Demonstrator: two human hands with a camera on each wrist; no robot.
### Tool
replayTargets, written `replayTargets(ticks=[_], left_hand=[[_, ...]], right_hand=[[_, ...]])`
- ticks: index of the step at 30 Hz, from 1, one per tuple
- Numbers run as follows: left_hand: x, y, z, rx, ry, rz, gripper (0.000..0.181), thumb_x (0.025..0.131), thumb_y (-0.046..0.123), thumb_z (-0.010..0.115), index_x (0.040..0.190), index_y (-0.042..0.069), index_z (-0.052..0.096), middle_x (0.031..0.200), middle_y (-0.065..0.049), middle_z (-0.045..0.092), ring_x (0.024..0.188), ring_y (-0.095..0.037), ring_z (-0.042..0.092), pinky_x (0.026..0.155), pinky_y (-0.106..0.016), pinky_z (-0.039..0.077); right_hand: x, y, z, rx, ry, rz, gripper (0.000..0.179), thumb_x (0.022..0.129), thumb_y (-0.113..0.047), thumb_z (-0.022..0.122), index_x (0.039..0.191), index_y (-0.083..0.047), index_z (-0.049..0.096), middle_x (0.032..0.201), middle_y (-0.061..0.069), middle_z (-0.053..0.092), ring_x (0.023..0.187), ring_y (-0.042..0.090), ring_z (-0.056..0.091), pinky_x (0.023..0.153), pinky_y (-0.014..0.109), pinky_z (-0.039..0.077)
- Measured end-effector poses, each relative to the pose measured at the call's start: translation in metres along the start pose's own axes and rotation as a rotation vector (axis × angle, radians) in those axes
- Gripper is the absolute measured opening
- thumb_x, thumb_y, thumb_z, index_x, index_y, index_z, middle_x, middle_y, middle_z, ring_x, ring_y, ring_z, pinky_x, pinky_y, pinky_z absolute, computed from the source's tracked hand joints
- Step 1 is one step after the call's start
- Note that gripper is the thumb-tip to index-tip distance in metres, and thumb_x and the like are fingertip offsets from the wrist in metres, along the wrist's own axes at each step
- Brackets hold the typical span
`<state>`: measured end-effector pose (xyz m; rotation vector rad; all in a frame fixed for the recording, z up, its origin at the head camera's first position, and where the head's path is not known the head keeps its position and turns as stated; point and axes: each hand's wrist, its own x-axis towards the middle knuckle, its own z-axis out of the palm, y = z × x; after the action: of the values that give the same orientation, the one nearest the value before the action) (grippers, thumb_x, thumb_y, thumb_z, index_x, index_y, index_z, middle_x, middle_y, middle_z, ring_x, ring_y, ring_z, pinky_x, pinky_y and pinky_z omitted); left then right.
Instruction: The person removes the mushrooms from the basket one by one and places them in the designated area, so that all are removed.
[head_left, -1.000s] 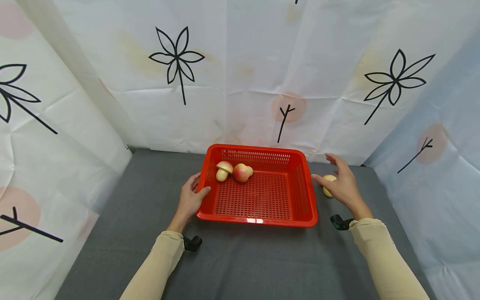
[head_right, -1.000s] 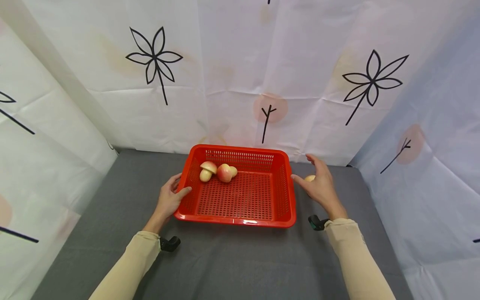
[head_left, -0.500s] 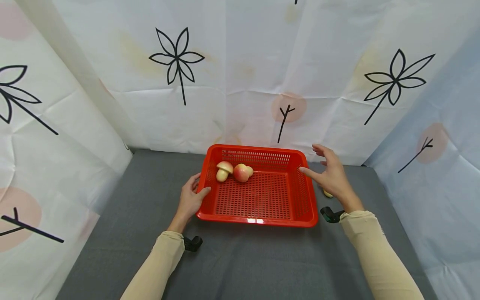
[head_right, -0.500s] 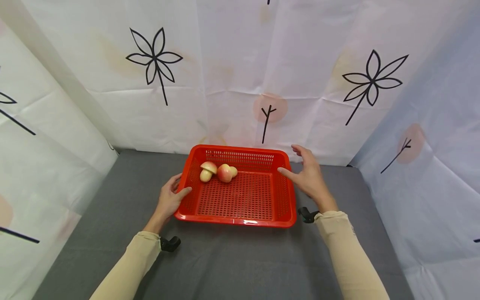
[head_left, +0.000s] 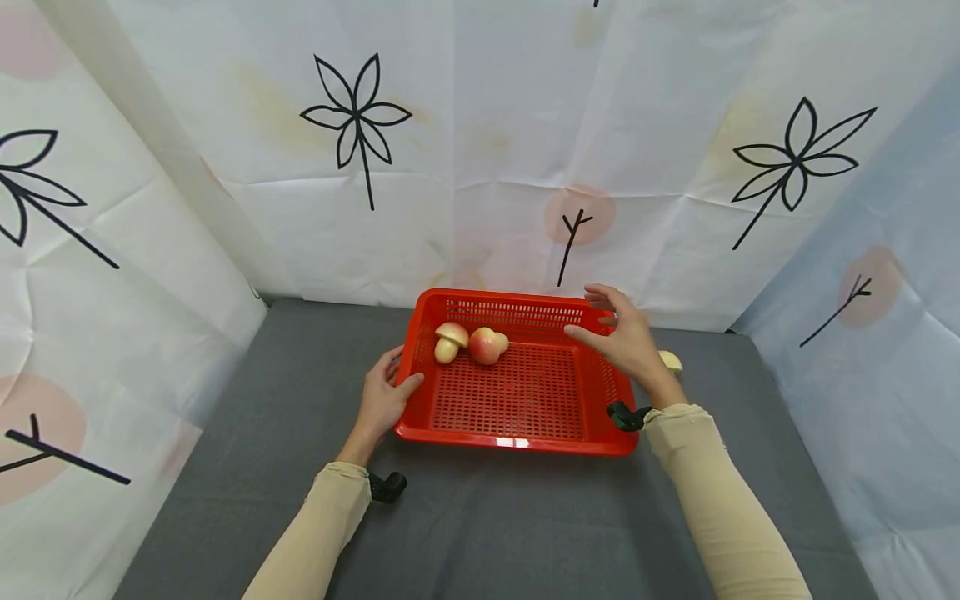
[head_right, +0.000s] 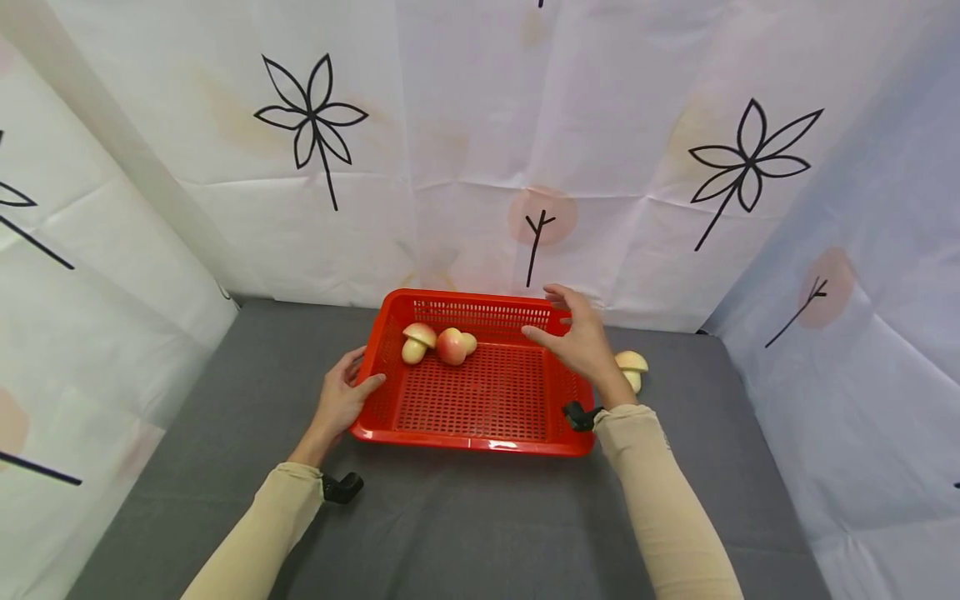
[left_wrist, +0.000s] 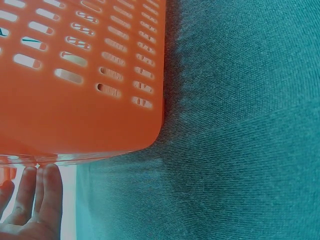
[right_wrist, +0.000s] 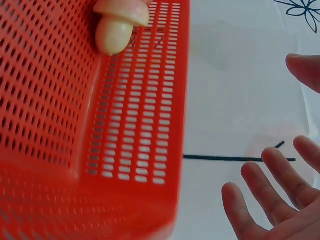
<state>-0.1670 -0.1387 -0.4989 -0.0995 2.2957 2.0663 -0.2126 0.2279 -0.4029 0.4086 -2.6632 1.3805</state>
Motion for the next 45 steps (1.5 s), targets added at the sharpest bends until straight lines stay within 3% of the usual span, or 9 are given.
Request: replayTargets(ticks=[8, 19, 32, 40, 45], left_hand=[[0.001, -0.003, 0.001, 0.007, 0.010, 0.027, 0.061, 0.097, 0.003, 0.066, 0.152, 0.003, 0.040, 0.140, -0.026, 0.055, 0.120, -0.043, 0.061, 0.094, -0.057, 0.053], [0.002, -0.004, 0.001, -0.004, 0.018, 0.036, 0.062, 0.095, -0.001, 0.066, 0.152, 0.002, 0.040, 0.138, -0.026, 0.056, 0.119, -0.042, 0.061, 0.095, -0.058, 0.053], [0.002, -0.005, 0.000, -0.007, 0.013, 0.029, 0.061, 0.097, 0.002, 0.066, 0.153, 0.003, 0.040, 0.139, -0.025, 0.056, 0.121, -0.041, 0.060, 0.096, -0.056, 0.053], [0.002, -0.007, 0.000, 0.004, 0.024, 0.037, 0.060, 0.097, 0.002, 0.067, 0.152, 0.002, 0.041, 0.139, -0.025, 0.056, 0.121, -0.040, 0.060, 0.097, -0.055, 0.052], [-0.009, 0.017, 0.002, 0.012, 0.005, 0.030, 0.061, 0.097, -0.002, 0.064, 0.152, -0.005, 0.038, 0.140, -0.031, 0.053, 0.122, -0.045, 0.058, 0.097, -0.058, 0.052]], right_hand=[[0.008, 0.003, 0.020, 0.012, -0.056, 0.050, 0.063, 0.088, -0.026, 0.081, 0.141, -0.006, 0.055, 0.136, 0.018, 0.058, 0.127, 0.036, 0.051, 0.107, 0.057, 0.041], [0.016, 0.013, 0.049, 0.098, -0.116, 0.064, 0.052, 0.088, -0.024, 0.082, 0.132, -0.003, 0.061, 0.129, 0.016, 0.062, 0.119, 0.034, 0.058, 0.101, 0.056, 0.048], [0.023, 0.018, 0.080, 0.060, -0.176, 0.140, 0.054, 0.089, -0.025, 0.081, 0.133, -0.004, 0.060, 0.127, 0.018, 0.063, 0.117, 0.037, 0.059, 0.098, 0.052, 0.050], [0.029, 0.021, 0.096, 0.015, -0.202, 0.124, 0.055, 0.087, -0.019, 0.082, 0.133, -0.001, 0.059, 0.124, 0.019, 0.063, 0.118, 0.035, 0.059, 0.101, 0.052, 0.049], [0.033, 0.021, 0.104, 0.001, -0.216, 0.113, 0.053, 0.086, -0.013, 0.082, 0.133, 0.000, 0.059, 0.125, 0.020, 0.063, 0.120, 0.036, 0.058, 0.102, 0.052, 0.048]])
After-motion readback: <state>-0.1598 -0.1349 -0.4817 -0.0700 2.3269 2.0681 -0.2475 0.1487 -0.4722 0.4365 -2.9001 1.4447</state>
